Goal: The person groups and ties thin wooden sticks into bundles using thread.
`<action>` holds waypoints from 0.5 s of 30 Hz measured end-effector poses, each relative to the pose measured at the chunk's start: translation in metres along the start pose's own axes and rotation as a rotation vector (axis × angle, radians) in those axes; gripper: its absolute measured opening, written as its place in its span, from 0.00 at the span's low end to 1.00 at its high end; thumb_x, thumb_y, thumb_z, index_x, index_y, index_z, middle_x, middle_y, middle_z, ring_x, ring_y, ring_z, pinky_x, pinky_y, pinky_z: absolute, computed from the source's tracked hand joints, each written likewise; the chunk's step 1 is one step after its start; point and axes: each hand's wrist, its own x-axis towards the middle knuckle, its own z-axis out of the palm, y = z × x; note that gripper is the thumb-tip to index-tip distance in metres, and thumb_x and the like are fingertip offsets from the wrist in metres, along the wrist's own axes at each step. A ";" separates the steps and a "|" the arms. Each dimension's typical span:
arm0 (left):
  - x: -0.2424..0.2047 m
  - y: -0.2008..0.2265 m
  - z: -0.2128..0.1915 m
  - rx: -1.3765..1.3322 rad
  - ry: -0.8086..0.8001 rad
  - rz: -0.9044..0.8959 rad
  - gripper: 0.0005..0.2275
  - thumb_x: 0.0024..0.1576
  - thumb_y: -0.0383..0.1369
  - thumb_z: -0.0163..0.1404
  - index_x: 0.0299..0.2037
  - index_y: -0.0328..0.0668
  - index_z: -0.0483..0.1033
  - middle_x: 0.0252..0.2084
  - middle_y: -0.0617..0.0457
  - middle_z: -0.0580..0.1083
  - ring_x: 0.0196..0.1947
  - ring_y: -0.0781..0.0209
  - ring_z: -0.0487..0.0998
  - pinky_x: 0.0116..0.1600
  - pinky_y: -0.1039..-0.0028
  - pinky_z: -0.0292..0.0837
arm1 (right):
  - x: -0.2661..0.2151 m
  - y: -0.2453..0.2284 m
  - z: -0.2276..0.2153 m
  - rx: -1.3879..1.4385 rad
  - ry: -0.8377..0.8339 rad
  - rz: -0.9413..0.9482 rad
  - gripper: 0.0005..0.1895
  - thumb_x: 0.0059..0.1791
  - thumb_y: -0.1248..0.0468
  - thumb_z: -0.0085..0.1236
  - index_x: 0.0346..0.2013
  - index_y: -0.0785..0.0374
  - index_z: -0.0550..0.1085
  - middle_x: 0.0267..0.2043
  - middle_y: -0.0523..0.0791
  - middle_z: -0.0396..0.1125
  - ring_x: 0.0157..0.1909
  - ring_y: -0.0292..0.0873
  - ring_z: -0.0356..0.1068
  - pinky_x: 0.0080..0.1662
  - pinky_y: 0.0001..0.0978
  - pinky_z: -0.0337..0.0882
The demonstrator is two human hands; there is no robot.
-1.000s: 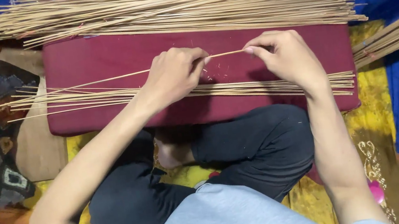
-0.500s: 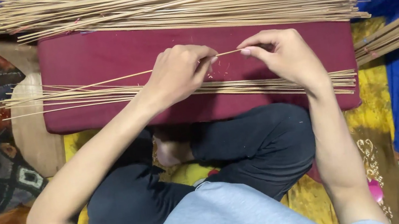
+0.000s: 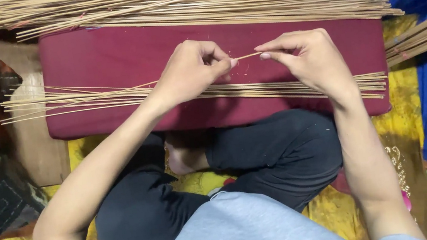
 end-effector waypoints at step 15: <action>-0.002 -0.001 -0.006 -0.174 -0.075 0.059 0.09 0.54 0.29 0.52 0.40 0.48 0.86 0.29 0.57 0.82 0.32 0.71 0.76 0.40 0.82 0.70 | 0.000 0.003 0.003 0.037 0.015 0.024 0.09 0.53 0.70 0.66 0.44 0.53 0.84 0.29 0.45 0.74 0.33 0.37 0.68 0.42 0.33 0.69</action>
